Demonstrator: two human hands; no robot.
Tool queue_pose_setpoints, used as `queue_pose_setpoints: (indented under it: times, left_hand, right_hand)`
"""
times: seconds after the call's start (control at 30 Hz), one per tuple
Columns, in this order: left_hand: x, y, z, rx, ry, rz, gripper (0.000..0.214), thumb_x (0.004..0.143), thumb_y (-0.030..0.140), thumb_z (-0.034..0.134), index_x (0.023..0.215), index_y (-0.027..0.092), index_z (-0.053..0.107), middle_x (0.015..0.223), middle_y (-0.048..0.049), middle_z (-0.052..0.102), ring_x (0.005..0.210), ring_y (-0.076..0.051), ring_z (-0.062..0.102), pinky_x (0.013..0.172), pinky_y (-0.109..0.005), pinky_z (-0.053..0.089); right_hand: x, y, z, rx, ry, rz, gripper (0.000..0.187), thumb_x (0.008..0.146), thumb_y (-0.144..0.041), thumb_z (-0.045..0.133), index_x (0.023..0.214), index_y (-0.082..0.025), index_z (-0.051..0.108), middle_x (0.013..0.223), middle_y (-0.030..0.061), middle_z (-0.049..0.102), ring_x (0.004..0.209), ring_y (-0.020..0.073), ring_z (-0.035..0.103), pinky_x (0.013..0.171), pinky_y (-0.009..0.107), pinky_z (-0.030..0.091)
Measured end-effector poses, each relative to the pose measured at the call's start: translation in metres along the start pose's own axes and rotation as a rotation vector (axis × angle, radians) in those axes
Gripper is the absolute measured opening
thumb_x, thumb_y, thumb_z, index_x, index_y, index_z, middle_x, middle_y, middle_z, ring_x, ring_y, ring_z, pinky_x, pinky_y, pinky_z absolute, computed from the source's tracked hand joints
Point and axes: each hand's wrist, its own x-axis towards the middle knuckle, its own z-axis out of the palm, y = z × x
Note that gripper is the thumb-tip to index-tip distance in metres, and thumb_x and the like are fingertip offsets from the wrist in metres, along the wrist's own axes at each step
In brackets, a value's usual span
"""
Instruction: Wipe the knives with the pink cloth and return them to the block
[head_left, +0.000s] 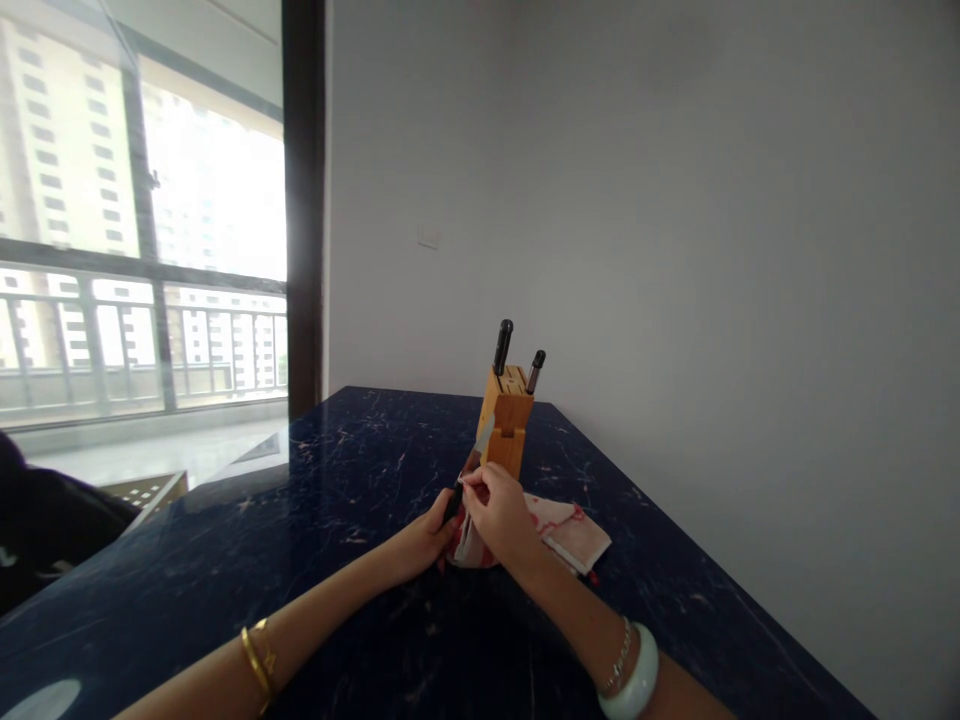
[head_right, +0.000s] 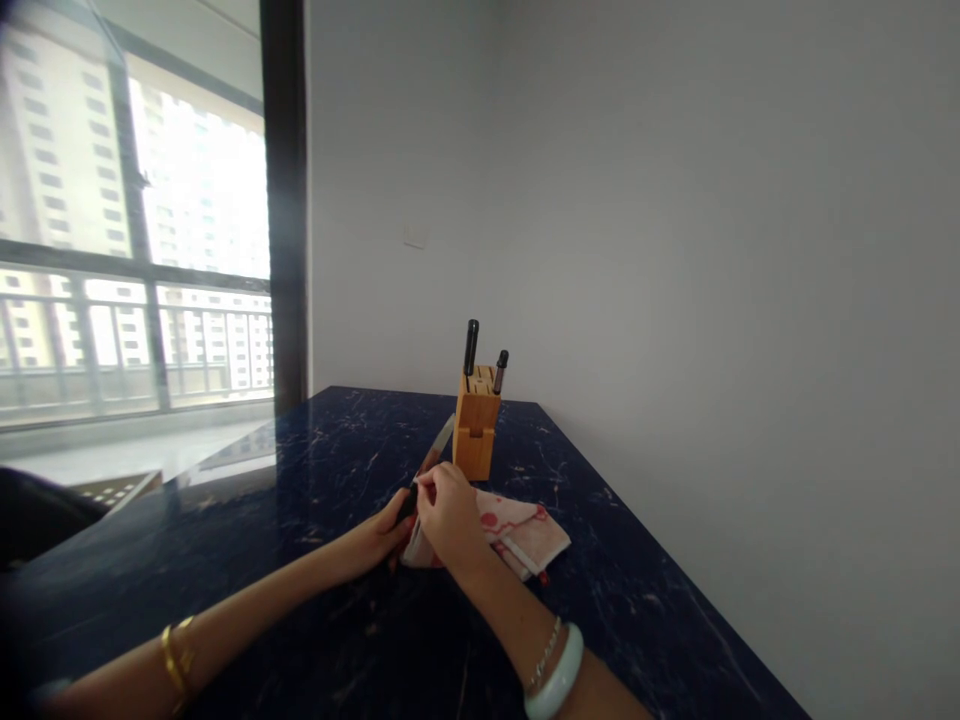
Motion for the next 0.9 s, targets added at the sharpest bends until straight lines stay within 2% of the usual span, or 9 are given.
queue_pose_setpoints:
  times: [0.2, 0.43, 0.63, 0.9]
  left_hand:
    - [0.0008, -0.0018, -0.0014, -0.027, -0.039, 0.035, 0.039, 0.079, 0.046, 0.035, 0.107, 0.018, 0.032, 0.057, 0.006, 0.048, 0.039, -0.005, 0.043, 0.038, -0.016, 0.036]
    - [-0.0003, -0.0018, -0.0017, 0.021, -0.018, 0.014, 0.043, 0.079, 0.045, 0.036, 0.111, 0.017, 0.029, 0.056, 0.0052, 0.049, 0.04, -0.007, 0.045, 0.041, -0.018, 0.038]
    - [-0.0014, -0.0001, -0.0033, 0.012, -0.038, 0.022, 0.04, 0.079, 0.045, 0.034, 0.109, 0.018, 0.032, 0.06, 0.0044, 0.049, 0.041, -0.006, 0.044, 0.041, -0.018, 0.037]
    - [-0.001, -0.0015, -0.0015, 0.053, -0.015, 0.014, 0.039, 0.079, 0.043, 0.035, 0.108, 0.017, 0.032, 0.057, 0.0044, 0.049, 0.041, -0.008, 0.045, 0.04, -0.018, 0.037]
  right_hand:
    - [0.0021, 0.0066, 0.0011, -0.069, -0.01, 0.031, 0.01, 0.066, -0.01, 0.045, 0.061, -0.019, 0.048, 0.064, -0.0003, 0.049, 0.063, 0.012, 0.047, 0.059, 0.023, 0.037]
    - [0.0001, 0.0029, 0.0016, -0.04, -0.01, -0.029, 0.011, 0.069, -0.01, 0.044, 0.068, -0.019, 0.05, 0.072, 0.0013, 0.05, 0.07, 0.0131, 0.048, 0.064, 0.024, 0.038]
    - [-0.0001, 0.0074, 0.0043, -0.059, -0.016, 0.008, 0.009, 0.069, -0.011, 0.044, 0.067, -0.019, 0.048, 0.069, 0.0004, 0.048, 0.067, 0.0126, 0.047, 0.062, 0.024, 0.038]
    - [-0.0009, 0.0044, 0.0026, -0.031, -0.016, -0.011, 0.01, 0.07, -0.011, 0.043, 0.069, -0.019, 0.048, 0.073, 0.0012, 0.049, 0.071, 0.013, 0.047, 0.064, 0.024, 0.038]
